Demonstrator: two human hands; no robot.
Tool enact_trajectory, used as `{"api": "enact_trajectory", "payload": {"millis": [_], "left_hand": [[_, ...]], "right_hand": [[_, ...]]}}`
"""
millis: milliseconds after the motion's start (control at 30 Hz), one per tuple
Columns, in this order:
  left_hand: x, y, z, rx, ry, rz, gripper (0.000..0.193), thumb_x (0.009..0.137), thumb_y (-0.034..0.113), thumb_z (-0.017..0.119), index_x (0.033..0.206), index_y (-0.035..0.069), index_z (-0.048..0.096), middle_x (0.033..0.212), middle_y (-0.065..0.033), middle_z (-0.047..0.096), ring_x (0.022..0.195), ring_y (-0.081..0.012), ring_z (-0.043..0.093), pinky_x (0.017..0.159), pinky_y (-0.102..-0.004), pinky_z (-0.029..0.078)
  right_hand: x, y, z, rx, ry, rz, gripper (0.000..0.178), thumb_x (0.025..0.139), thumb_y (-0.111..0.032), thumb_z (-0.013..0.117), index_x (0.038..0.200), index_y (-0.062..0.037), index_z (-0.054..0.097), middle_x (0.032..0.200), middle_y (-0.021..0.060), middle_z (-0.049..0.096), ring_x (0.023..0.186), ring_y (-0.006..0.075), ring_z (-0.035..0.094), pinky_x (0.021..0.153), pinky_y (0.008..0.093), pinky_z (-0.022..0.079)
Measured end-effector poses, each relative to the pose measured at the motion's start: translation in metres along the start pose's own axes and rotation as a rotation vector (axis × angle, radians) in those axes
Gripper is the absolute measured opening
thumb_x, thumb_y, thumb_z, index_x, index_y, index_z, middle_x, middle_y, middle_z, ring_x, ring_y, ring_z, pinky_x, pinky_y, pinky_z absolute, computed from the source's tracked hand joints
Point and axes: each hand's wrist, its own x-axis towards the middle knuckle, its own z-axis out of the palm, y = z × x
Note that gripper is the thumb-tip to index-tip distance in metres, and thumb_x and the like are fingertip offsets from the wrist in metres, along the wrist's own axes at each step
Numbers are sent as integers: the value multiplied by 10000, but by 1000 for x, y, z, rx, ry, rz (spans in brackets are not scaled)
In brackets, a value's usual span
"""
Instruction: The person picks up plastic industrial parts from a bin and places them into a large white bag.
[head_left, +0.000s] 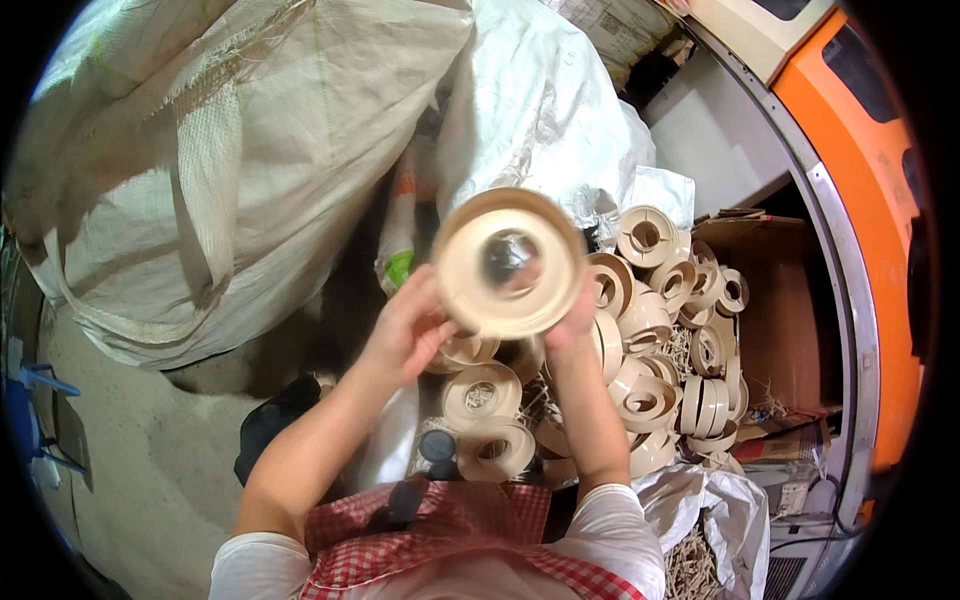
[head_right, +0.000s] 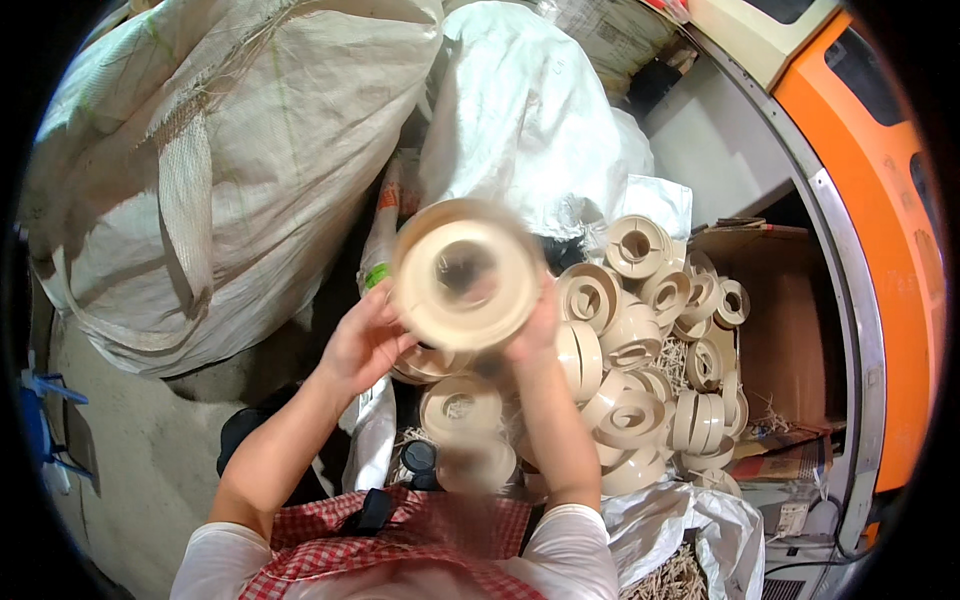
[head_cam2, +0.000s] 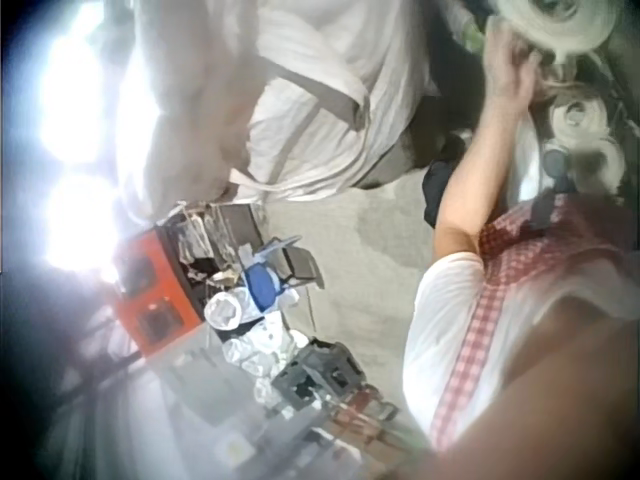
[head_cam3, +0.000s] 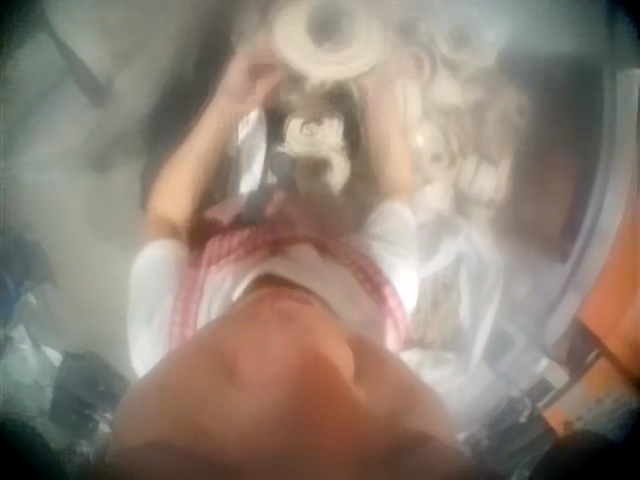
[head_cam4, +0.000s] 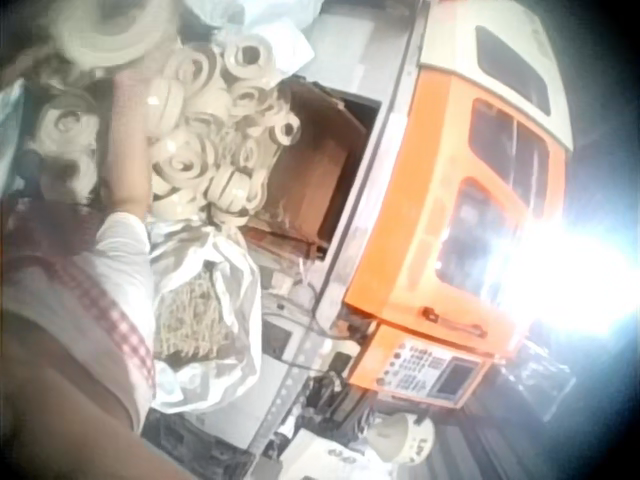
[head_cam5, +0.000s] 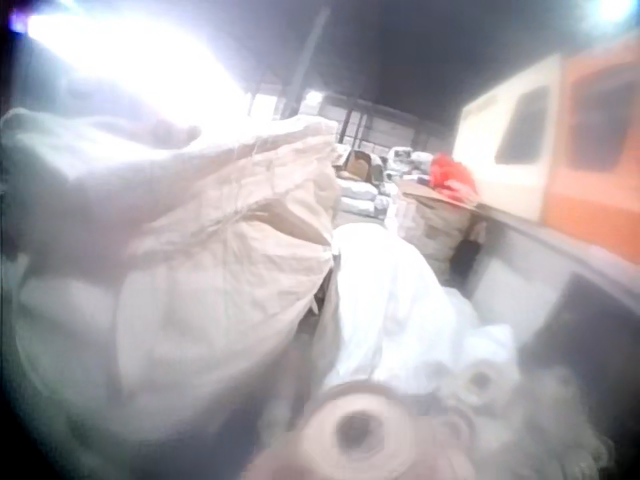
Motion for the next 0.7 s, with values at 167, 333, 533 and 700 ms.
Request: {"api": "enact_trajectory", "payload": {"millis": [167, 333, 533, 700], "left_hand": [[-1, 18, 13, 282, 107, 275, 486, 849, 208, 637, 1263, 47, 439, 1104, -86, 591, 960, -175, 599, 900, -344, 481], [-7, 23, 12, 340, 135, 323, 569, 799, 187, 686, 1283, 52, 420, 1109, -45, 563, 990, -148, 578, 890, -331, 482], [-5, 16, 11, 405, 107, 347, 592, 770, 150, 717, 1275, 51, 425, 1098, -43, 562, 984, -130, 562, 896, -314, 461], [-19, 13, 4, 601, 160, 430, 576, 766, 125, 727, 1261, 20, 451, 1062, -50, 577, 944, -113, 563, 829, -272, 472]], "right_hand": [[30, 29, -106, -1251, 585, 12, 474, 884, -388, 513, 1187, -25, 549, 1188, 197, 564, 1099, 379, 538, 953, 448, 429], [9, 63, -198, -2289, 483, 375, 420, 751, -300, 666, 1049, -10, 608, 1304, 228, 442, 1053, 430, 517, 956, 417, 422], [6, 52, -193, -2188, 575, 443, 408, 689, -226, 775, 988, -22, 588, 1141, 216, 536, 1048, 386, 528, 887, 446, 445], [2, 57, -150, -2177, 658, 419, 698, 703, -164, 742, 1295, -4, 408, 1292, 199, 490, 1181, 371, 480, 975, 425, 421]]}}
